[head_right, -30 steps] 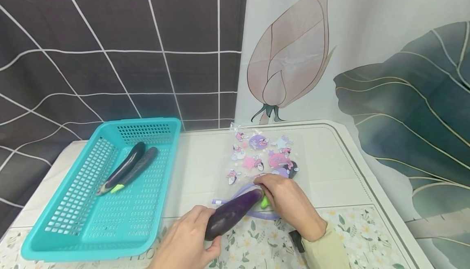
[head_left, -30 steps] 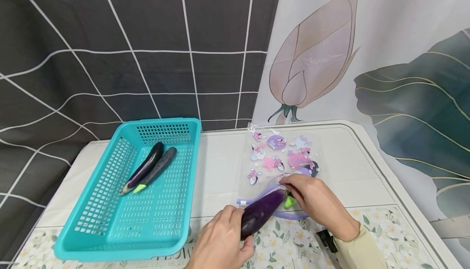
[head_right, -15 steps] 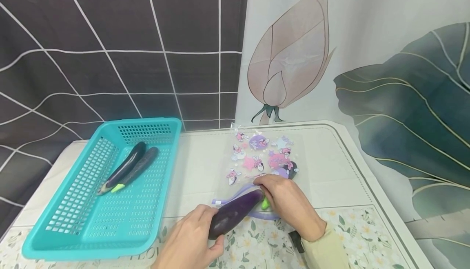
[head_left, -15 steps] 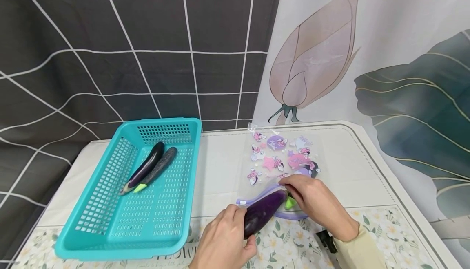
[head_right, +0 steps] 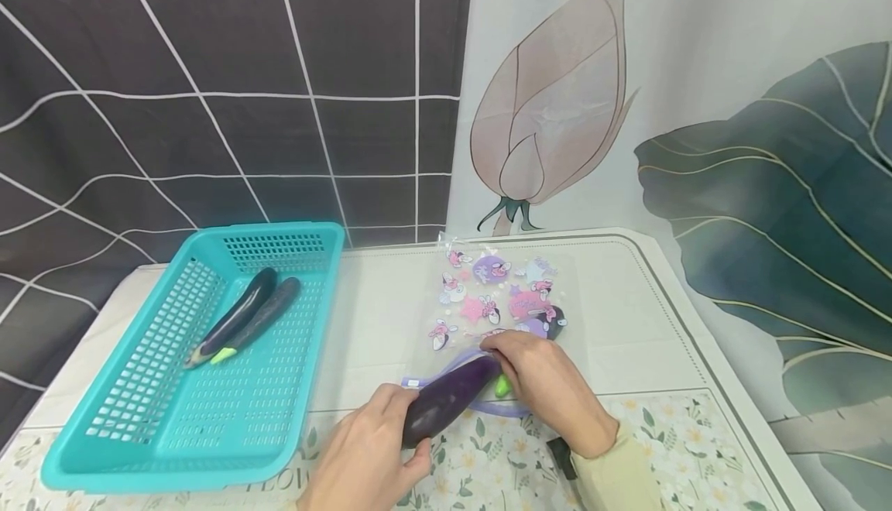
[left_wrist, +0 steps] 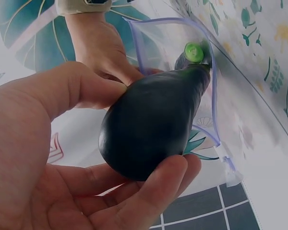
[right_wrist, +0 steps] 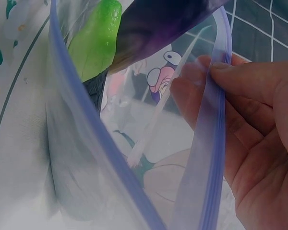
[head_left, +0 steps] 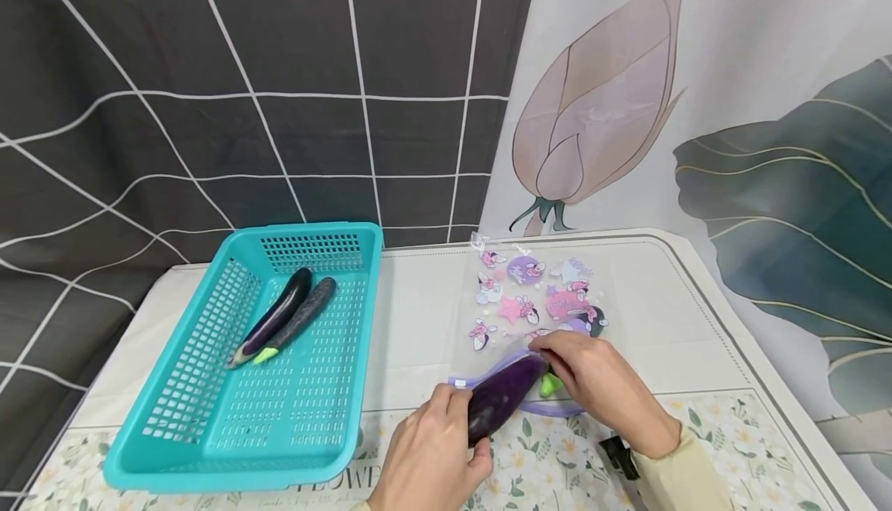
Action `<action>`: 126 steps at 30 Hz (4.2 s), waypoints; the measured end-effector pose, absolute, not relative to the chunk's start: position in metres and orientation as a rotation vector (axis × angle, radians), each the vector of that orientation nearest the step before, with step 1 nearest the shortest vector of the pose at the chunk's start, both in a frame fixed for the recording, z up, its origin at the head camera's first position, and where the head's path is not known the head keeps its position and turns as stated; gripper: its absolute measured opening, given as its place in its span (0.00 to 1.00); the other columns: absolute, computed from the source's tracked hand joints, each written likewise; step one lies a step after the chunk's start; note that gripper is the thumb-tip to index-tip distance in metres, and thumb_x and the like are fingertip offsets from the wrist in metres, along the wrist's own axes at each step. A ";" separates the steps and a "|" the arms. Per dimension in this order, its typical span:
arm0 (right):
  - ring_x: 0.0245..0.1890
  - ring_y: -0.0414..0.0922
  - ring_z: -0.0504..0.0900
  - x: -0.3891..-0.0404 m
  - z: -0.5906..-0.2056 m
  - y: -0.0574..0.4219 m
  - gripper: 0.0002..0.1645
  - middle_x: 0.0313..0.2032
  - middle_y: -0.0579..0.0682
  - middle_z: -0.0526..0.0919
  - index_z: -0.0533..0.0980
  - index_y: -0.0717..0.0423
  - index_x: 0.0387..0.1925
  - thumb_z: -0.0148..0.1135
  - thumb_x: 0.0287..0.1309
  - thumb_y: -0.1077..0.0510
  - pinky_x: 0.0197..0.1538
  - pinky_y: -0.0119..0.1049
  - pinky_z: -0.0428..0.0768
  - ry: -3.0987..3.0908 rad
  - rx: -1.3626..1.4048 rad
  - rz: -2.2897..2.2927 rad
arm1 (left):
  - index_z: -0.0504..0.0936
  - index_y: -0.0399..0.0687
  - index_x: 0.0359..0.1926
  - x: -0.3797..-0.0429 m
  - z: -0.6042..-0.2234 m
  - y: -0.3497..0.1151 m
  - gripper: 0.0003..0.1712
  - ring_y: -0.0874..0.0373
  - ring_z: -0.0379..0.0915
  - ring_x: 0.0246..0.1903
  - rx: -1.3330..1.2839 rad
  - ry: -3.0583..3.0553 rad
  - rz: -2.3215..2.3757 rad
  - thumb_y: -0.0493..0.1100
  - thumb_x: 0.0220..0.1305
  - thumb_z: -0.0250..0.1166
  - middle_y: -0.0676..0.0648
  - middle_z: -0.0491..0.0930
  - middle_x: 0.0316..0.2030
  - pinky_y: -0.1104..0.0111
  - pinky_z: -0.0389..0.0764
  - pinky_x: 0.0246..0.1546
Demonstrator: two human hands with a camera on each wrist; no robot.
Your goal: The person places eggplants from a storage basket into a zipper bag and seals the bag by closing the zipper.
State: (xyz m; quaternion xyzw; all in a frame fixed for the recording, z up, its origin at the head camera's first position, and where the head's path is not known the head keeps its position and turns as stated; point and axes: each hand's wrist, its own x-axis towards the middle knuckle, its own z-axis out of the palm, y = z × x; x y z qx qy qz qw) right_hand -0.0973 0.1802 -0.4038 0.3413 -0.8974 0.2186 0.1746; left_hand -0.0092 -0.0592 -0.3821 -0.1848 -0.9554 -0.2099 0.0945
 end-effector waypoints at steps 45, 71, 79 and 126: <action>0.42 0.40 0.86 -0.096 -0.405 0.180 0.14 0.41 0.43 0.87 0.84 0.54 0.42 0.71 0.54 0.69 0.44 0.38 0.84 -2.540 0.961 0.629 | 0.83 0.36 0.48 -0.009 -0.390 -0.040 0.28 0.56 0.82 0.40 -0.619 -2.669 -0.573 0.39 0.40 0.72 0.47 0.80 0.44 0.67 0.84 0.38; 0.42 0.41 0.86 -0.096 -0.400 0.180 0.16 0.41 0.43 0.87 0.84 0.52 0.43 0.71 0.54 0.70 0.44 0.39 0.84 -2.554 0.931 0.627 | 0.81 0.42 0.49 -0.008 -0.392 -0.030 0.25 0.58 0.82 0.34 -0.657 -2.723 -0.691 0.41 0.46 0.74 0.47 0.82 0.39 0.68 0.82 0.34; 0.42 0.40 0.86 -0.095 -0.399 0.180 0.16 0.41 0.43 0.87 0.84 0.51 0.43 0.71 0.54 0.70 0.44 0.40 0.84 -2.576 0.913 0.627 | 0.79 0.44 0.46 -0.009 -0.395 -0.026 0.24 0.59 0.80 0.25 -0.634 -2.710 -0.672 0.43 0.45 0.75 0.48 0.79 0.38 0.71 0.80 0.25; 0.42 0.40 0.86 -0.095 -0.399 0.181 0.15 0.41 0.43 0.87 0.84 0.51 0.42 0.71 0.54 0.70 0.43 0.39 0.84 -2.553 0.925 0.618 | 0.80 0.37 0.46 -0.020 -0.397 -0.008 0.26 0.57 0.78 0.20 -0.549 -2.854 -0.660 0.45 0.50 0.78 0.46 0.79 0.35 0.71 0.74 0.17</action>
